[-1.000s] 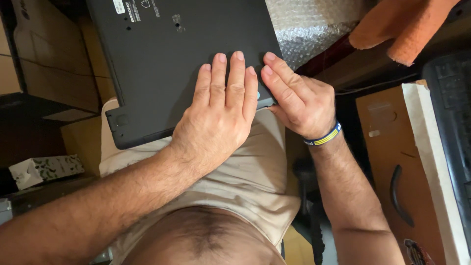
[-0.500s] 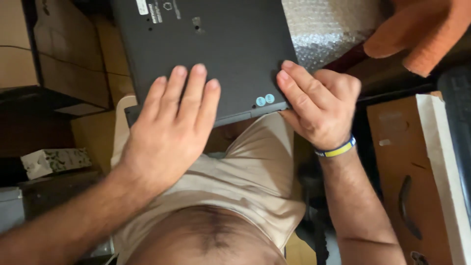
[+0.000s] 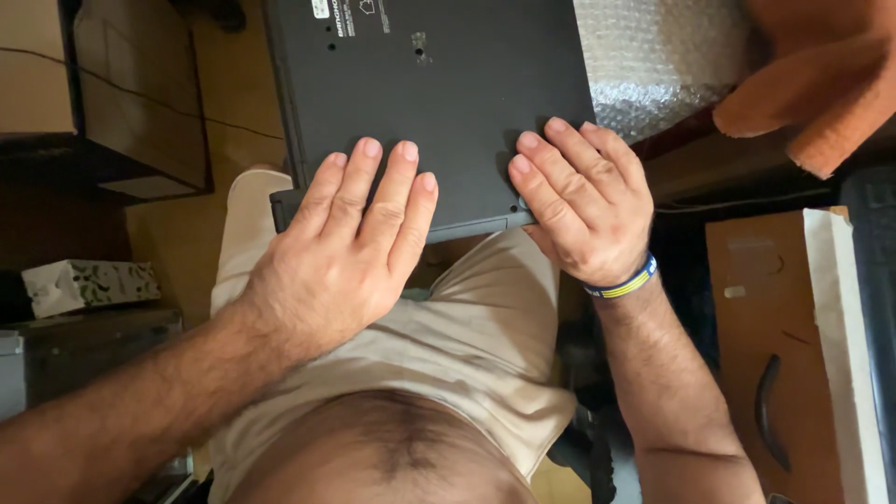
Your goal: Connect a ribbon cable and reassemble the bottom cover of a laptop
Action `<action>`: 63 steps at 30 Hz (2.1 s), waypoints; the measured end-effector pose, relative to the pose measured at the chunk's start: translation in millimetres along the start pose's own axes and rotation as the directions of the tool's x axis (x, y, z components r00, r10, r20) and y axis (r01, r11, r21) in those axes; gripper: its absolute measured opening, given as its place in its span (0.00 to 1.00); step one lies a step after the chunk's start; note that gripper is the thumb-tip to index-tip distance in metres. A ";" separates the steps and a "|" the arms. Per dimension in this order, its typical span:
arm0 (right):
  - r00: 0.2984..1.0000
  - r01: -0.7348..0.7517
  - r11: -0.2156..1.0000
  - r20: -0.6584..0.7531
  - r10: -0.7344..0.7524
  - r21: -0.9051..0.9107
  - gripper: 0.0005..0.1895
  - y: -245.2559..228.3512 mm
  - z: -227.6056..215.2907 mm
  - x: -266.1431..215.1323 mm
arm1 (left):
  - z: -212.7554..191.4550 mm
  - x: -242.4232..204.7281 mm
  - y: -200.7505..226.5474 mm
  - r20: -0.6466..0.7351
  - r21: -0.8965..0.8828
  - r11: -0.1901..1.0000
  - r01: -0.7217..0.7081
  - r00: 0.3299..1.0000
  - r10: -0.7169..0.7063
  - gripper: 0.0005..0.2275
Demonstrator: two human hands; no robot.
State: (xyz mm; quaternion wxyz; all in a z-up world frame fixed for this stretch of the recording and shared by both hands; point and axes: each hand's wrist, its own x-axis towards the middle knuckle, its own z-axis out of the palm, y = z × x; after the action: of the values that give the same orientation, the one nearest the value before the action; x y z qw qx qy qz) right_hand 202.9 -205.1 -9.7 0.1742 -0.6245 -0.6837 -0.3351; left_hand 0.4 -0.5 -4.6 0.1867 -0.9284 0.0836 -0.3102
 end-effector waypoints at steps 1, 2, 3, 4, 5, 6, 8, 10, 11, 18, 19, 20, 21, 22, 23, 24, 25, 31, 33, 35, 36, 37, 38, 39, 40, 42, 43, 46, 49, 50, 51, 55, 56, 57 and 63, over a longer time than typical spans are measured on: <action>1.000 0.000 1.000 -0.017 0.000 -0.005 0.22 -0.3 1.3 -0.3 | 0.3 -0.9 1.0 0.016 -0.002 1.000 0.007 1.000 -0.007 0.13; 1.000 0.001 1.000 -0.016 -0.001 -0.003 0.22 -0.6 2.7 -0.3 | 0.6 -1.0 2.7 0.017 -0.003 1.000 0.009 1.000 -0.009 0.13; 0.999 0.004 1.000 -0.035 -0.005 -0.012 0.16 -0.9 4.0 -0.3 | 0.8 -1.0 4.4 0.017 -0.008 1.000 0.021 1.000 -0.021 0.13; 0.998 0.007 1.000 -0.055 -0.008 -0.022 0.11 -1.0 5.2 -0.1 | 1.1 -0.7 5.7 0.016 -0.013 0.999 0.032 0.999 -0.032 0.13; 0.998 0.008 1.000 -0.055 -0.009 -0.023 0.11 -1.1 5.6 0.6 | 1.5 3.5 8.3 0.015 -0.013 0.999 0.033 0.999 -0.032 0.13; 0.998 0.005 1.000 -0.067 -0.007 -0.020 0.11 -1.3 5.9 0.9 | 1.9 7.8 11.3 0.008 -0.017 0.999 0.030 1.000 -0.030 0.14; 0.997 0.005 1.000 -0.078 -0.006 -0.018 0.10 -1.7 6.2 1.0 | 3.2 20.1 22.4 0.001 -0.022 0.999 0.029 1.000 -0.029 0.15; 0.997 -0.010 1.000 -0.073 0.009 -0.015 0.14 -2.1 5.9 0.4 | 4.9 36.1 39.4 0.005 -0.090 0.995 0.035 0.999 -0.035 0.17; 0.997 -0.007 1.000 -0.072 0.006 -0.014 0.14 -2.8 5.6 1.8 | 6.3 40.3 43.4 0.005 -0.090 0.995 0.038 0.999 -0.038 0.17; 0.984 -0.128 0.984 -0.104 0.141 0.127 0.19 7.8 -1.7 -26.4 | 10.4 62.0 44.0 -0.147 -0.075 0.996 0.043 0.988 -0.054 0.10; 0.980 -0.136 0.981 -0.127 0.154 0.139 0.17 8.3 -0.2 -31.4 | 11.3 63.3 44.2 -0.152 -0.061 0.997 0.041 0.987 -0.049 0.10; 0.979 -0.142 0.980 -0.128 0.160 0.138 0.17 8.2 0.1 -30.9 | 10.6 65.7 45.1 -0.151 -0.062 0.997 0.034 0.988 -0.043 0.10; 0.976 -0.145 0.976 -0.140 0.169 0.165 0.16 8.3 0.6 -30.8 | 10.3 68.2 46.2 -0.144 -0.056 0.998 0.030 0.989 -0.037 0.11; 0.972 -0.149 0.970 -0.150 0.179 0.193 0.16 7.9 1.0 -30.7 | 9.9 70.5 47.2 -0.137 -0.051 0.998 0.024 0.990 -0.031 0.12; 0.971 -0.157 0.969 -0.150 0.187 0.192 0.16 8.9 1.0 -30.0 | 10.0 70.3 47.6 -0.134 -0.055 0.998 0.017 0.991 -0.024 0.12; 0.970 -0.147 0.967 -0.159 0.182 0.209 0.16 9.5 1.1 -29.9 | 10.0 70.0 48.3 -0.125 -0.052 0.999 -0.004 0.992 -0.002 0.12; 0.970 -0.136 0.965 -0.168 0.176 0.226 0.16 9.9 1.2 -29.7 | 10.0 69.6 48.9 -0.117 -0.050 0.998 -0.025 0.993 0.019 0.12; 0.964 -0.143 0.964 -0.189 0.187 0.226 0.16 11.1 1.8 -31.8 | 10.7 72.2 46.0 -0.123 -0.007 0.996 -0.090 0.988 0.089 0.11; 0.957 -0.173 0.940 -0.175 0.231 0.293 0.18 11.8 -0.9 -30.7 | 7.9 75.0 44.0 -0.126 -0.005 0.996 -0.092 0.988 0.090 0.10; 0.950 -0.197 0.914 -0.161 0.267 0.355 0.20 14.5 -1.7 -32.2 | 2.1 79.5 38.4 -0.135 0.000 0.996 -0.091 0.987 0.090 0.09; 0.928 -0.231 0.888 -0.186 0.324 0.397 0.21 15.9 -1.5 -34.8 | -2.6 82.2 34.3 -0.132 0.004 0.994 -0.107 0.986 0.106 0.09; 0.901 -0.262 0.859 -0.207 0.380 0.440 0.22 17.3 -1.4 -37.0 | -7.5 85.0 29.9 -0.129 0.007 0.992 -0.122 0.984 0.122 0.08; 0.900 -0.261 0.860 -0.212 0.381 0.439 0.22 18.9 -2.9 -34.7 | -12.5 88.1 25.1 -0.129 0.011 0.992 -0.126 0.983 0.127 0.08; 0.892 -0.255 0.853 -0.230 0.390 0.456 0.21 20.5 -4.6 -32.2 | -17.7 91.3 20.1 -0.115 0.005 0.991 -0.137 0.984 0.136 0.08; 0.883 -0.248 0.847 -0.249 0.397 0.471 0.20 22.2 -6.4 -29.4 | -23.1 94.5 15.1 -0.102 0.001 0.989 -0.147 0.984 0.146 0.07; 0.881 -0.217 0.834 -0.266 0.390 0.507 0.20 27.5 -6.2 -23.7 | -29.7 99.6 7.4 -0.092 0.005 0.987 -0.160 0.983 0.160 0.07; 0.881 -0.186 0.819 -0.276 0.384 0.543 0.20 30.5 -5.8 -19.9 | -33.1 102.1 2.9 -0.079 0.004 0.985 -0.170 0.982 0.170 0.07; 0.898 -0.167 0.815 -0.256 0.358 0.554 0.21 33.7 -8.1 -1.7 | -42.4 111.9 -8.8 -0.070 0.026 0.981 -0.193 0.978 0.195 0.07; 0.885 -0.121 0.783 -0.291 0.364 0.610 0.20 40.2 -7.2 9.7 | -49.3 119.9 -18.6 -0.065 0.053 0.974 -0.218 0.973 0.222 0.07; 0.886 -0.115 0.784 -0.294 0.359 0.610 0.20 42.6 -7.9 12.1 | -51.9 122.4 -21.1 -0.065 0.059 0.975 -0.215 0.974 0.219 0.07; 0.882 -0.110 0.787 -0.305 0.358 0.608 0.20 45.0 -8.5 14.6 | -54.4 124.9 -23.6 -0.050 0.080 0.971 -0.226 0.972 0.230 0.08; 0.870 -0.088 0.799 -0.345 0.353 0.595 0.20 51.4 -12.8 27.2 | -61.1 132.7 -33.0 -0.046 0.102 0.965 -0.241 0.968 0.247 0.08; 0.871 -0.082 0.801 -0.348 0.347 0.593 0.20 51.9 -13.1 29.8 | -61.6 133.0 -34.0 -0.049 0.107 0.965 -0.238 0.968 0.245 0.08; 0.865 -0.072 0.801 -0.362 0.347 0.595 0.20 52.3 -13.5 32.5 | -62.2 133.5 -35.0 -0.052 0.110 0.966 -0.234 0.969 0.241 0.08; 0.857 -0.096 0.800 -0.359 0.368 0.592 0.20 51.4 -19.0 39.1 | -64.5 136.2 -39.4 -0.081 0.101 0.974 -0.203 0.974 0.211 0.09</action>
State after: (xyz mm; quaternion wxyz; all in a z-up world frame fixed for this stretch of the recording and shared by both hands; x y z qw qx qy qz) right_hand 243.1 -189.4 41.9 0.5442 -0.5310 -0.6056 -0.2350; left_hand 70.9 -20.3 133.0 0.2567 -0.8898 0.1742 -0.3348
